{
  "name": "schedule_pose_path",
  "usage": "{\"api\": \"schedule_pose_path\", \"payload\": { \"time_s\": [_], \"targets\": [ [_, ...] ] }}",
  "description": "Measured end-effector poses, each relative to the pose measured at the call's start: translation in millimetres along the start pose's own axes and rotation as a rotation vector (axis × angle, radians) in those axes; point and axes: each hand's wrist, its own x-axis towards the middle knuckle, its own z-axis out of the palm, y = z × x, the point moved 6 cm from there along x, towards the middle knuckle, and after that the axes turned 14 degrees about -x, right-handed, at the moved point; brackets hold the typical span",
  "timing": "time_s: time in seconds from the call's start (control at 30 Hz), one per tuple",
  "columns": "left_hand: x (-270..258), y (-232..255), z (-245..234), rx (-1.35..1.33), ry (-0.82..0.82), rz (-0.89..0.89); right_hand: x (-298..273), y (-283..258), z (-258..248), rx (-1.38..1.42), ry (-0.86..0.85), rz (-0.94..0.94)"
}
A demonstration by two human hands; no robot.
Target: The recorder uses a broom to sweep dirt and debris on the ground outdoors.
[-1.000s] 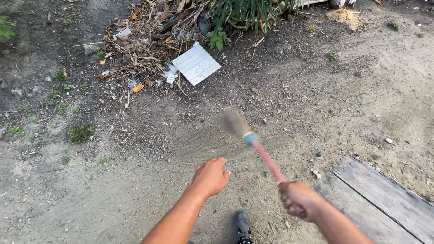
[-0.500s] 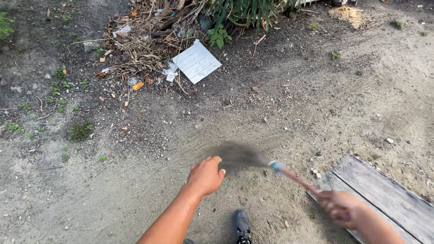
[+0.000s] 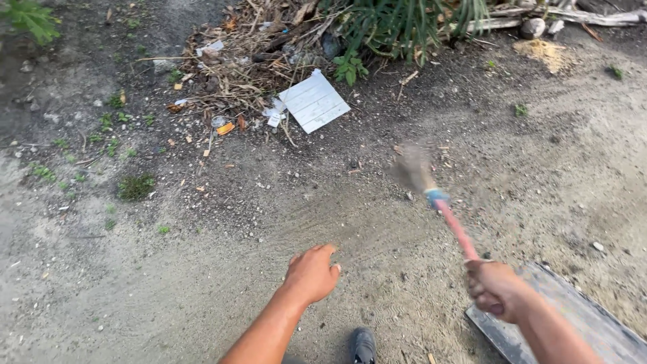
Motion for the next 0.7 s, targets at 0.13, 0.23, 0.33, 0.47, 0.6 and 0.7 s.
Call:
{"api": "schedule_pose_path", "payload": {
  "time_s": [0.13,0.23,0.33,0.47,0.6,0.7],
  "targets": [
    [-13,-31,-14,-0.029,0.016,-0.081,-24,-9,133,-0.169,-0.271,0.020],
    [-28,-55,-33,-0.039,0.037,-0.122,-41,-5,234,-0.240,-0.474,0.043],
    [-42,-83,-58,-0.039,0.036,-0.204,-47,5,321,-0.297,-0.647,0.081],
    [-58,-136,-89,-0.051,0.088,-0.230,-55,21,406,-0.299,-0.723,0.171],
    [-69,-176,-119,-0.075,0.087,-0.240,5,44,420,-0.046,-0.692,0.255],
    [-64,-201,-135,-0.026,0.038,-0.261,9,20,374,0.165,-0.543,0.250]
  ]
}}
